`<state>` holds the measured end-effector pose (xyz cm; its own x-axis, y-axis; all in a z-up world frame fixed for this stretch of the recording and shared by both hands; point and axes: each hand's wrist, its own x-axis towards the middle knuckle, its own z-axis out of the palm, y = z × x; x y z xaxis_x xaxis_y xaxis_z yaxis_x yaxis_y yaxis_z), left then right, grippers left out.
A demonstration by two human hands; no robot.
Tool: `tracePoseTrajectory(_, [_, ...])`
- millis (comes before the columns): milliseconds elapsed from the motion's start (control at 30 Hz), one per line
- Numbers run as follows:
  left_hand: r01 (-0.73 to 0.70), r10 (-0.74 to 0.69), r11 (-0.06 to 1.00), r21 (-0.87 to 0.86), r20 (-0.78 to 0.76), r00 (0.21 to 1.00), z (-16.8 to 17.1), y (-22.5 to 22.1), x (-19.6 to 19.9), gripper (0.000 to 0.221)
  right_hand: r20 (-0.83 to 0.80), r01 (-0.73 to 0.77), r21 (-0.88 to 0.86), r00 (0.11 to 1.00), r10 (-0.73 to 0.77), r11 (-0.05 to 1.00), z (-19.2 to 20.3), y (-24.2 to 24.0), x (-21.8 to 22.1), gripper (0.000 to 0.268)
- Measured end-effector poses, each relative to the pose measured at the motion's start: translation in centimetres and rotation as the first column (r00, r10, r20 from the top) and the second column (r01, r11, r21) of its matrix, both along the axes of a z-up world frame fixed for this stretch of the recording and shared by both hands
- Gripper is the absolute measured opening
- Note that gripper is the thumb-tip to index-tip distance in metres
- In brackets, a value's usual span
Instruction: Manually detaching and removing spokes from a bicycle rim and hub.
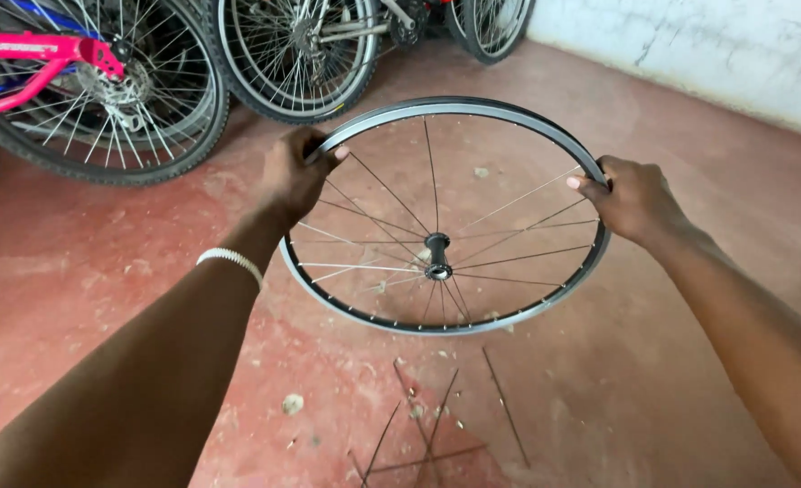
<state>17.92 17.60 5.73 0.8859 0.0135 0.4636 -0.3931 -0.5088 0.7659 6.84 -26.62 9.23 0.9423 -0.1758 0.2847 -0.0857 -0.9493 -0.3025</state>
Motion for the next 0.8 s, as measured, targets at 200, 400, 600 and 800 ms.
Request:
tracePoseTrajectory(200, [0.307,-0.330,0.941,0.141,0.180,0.927,4.0,-3.7,-2.9,0.027,-0.179,0.025,-0.043,0.983,-0.032,0.999,2.2,2.8,-3.1,0.047])
tracePoseTrajectory(400, [0.145,-0.167,0.952,0.270,0.061,0.984,10.5,-5.9,-15.4,0.024,-0.153,0.085,-0.055,0.984,-0.093,0.995,2.8,6.1,-3.7,0.050])
tracePoseTrajectory(600, [0.074,-0.069,0.994,0.086,-0.068,0.995,10.4,-5.9,-20.2,0.019,0.342,-0.092,-0.051,0.934,0.104,0.994,8.6,13.3,-12.4,0.040])
tracePoseTrajectory(800, [-0.067,0.070,0.997,0.025,-0.163,0.984,10.1,-4.3,-19.1,0.022,-0.191,0.419,0.330,0.907,-0.375,0.846,-1.6,5.5,-6.2,0.027])
